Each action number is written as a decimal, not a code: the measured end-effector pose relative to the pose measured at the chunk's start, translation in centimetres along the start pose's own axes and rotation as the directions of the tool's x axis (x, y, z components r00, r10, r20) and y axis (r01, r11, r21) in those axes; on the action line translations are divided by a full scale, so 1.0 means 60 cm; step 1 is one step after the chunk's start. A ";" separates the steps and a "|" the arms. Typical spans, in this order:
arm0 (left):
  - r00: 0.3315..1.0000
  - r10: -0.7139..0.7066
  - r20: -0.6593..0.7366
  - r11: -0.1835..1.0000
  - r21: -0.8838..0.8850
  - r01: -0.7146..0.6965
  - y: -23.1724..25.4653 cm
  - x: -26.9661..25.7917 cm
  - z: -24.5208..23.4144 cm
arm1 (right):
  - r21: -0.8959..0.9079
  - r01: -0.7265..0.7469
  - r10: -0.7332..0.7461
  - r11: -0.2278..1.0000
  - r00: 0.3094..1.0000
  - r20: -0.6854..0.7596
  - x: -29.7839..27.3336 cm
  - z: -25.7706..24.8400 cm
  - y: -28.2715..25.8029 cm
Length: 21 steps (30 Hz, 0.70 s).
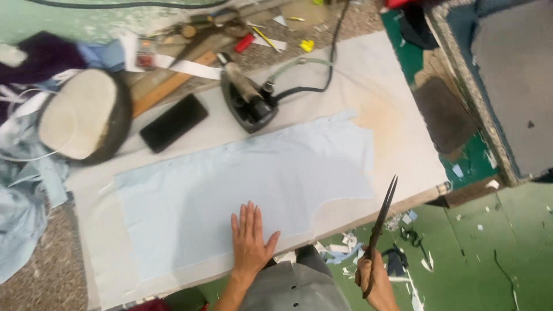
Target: The person irons a light blue fabric piece on a white work surface using a steam iron and a black pressing block. They smooth the fabric with their hands, press it with the iron, and briefly use scissors to trim the edges before continuing to iron the material.
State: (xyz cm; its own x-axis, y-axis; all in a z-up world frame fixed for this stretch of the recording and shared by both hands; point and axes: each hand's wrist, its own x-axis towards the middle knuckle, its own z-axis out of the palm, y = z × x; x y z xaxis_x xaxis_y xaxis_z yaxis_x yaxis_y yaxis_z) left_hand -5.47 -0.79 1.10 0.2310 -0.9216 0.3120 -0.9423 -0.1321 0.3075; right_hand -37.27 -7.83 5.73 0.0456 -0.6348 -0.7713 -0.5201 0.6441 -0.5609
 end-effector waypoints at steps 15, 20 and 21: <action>0.897 -0.427 -0.116 0.852 0.281 0.442 -0.203 -0.149 -0.113 | -0.559 0.820 -0.585 0.123 0.515 0.627 0.192 0.512 -0.506; 0.912 -0.392 -0.118 0.893 0.190 0.408 -0.225 -0.080 -0.127 | -0.393 0.915 -0.629 -0.090 0.253 0.735 0.239 0.687 -0.647; 0.924 -0.368 -0.106 0.899 0.214 0.382 -0.234 -0.068 -0.121 | -0.385 0.909 -0.656 -0.156 0.196 0.729 0.248 0.714 -0.665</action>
State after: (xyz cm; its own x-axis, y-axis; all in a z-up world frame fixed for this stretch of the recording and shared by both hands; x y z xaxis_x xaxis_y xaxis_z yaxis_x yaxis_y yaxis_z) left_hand 8.55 7.48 2.01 0.5854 -0.7645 0.2701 -0.8107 -0.5490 0.2032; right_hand 20.69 -24.66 3.74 0.9717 -0.2361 -0.0025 -0.2060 -0.8423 -0.4981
